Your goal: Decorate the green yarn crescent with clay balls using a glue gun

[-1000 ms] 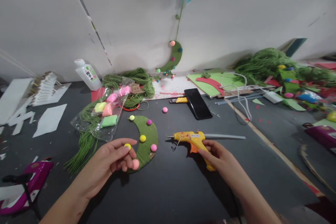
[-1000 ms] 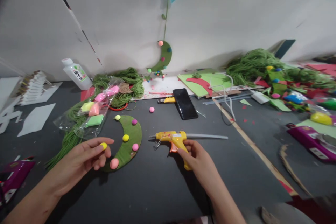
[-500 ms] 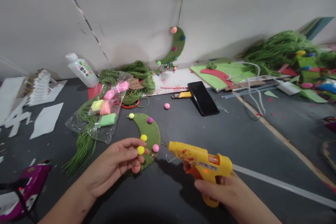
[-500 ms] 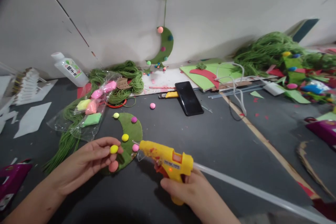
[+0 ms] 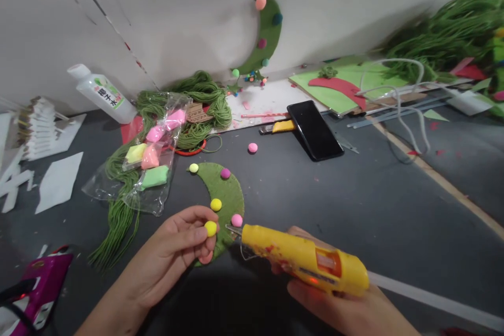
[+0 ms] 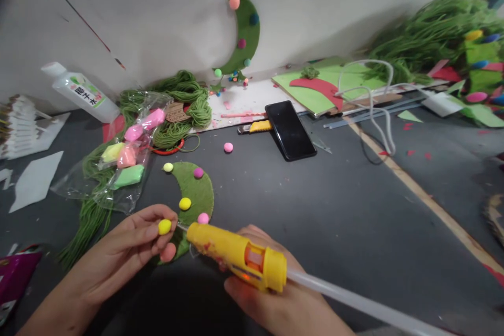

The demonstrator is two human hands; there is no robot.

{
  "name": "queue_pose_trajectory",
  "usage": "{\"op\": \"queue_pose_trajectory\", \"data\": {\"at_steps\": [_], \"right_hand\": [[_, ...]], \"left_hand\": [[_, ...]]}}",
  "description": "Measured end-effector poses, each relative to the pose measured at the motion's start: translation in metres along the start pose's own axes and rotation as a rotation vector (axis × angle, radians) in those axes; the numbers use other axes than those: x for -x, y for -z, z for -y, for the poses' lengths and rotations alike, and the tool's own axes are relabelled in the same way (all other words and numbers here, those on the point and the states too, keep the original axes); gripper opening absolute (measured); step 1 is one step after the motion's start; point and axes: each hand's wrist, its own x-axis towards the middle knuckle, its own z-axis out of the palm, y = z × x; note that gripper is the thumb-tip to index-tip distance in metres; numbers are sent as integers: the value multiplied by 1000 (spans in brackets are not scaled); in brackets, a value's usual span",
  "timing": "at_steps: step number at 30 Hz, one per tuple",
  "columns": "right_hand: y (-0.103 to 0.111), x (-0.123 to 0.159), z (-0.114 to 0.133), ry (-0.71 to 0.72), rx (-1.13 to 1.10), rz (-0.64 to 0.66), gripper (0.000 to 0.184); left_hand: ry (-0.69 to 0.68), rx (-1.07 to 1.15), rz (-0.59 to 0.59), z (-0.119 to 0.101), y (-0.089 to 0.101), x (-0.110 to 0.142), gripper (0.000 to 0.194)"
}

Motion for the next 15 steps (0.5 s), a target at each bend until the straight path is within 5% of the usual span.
{"op": "queue_pose_trajectory", "data": {"at_steps": [4,9,15], "right_hand": [[-5,-6,-5,-73,-10,34,15],[-14,-13,-3,79,186,-91,14],[-17,-16,-1,201,168,-77,15]], "left_hand": [[16,-88,-17,1,-2,-1,20],[-2,-127,-32,3,-2,-2,21],[-45,-186,-47,6,0,1,19]]}}
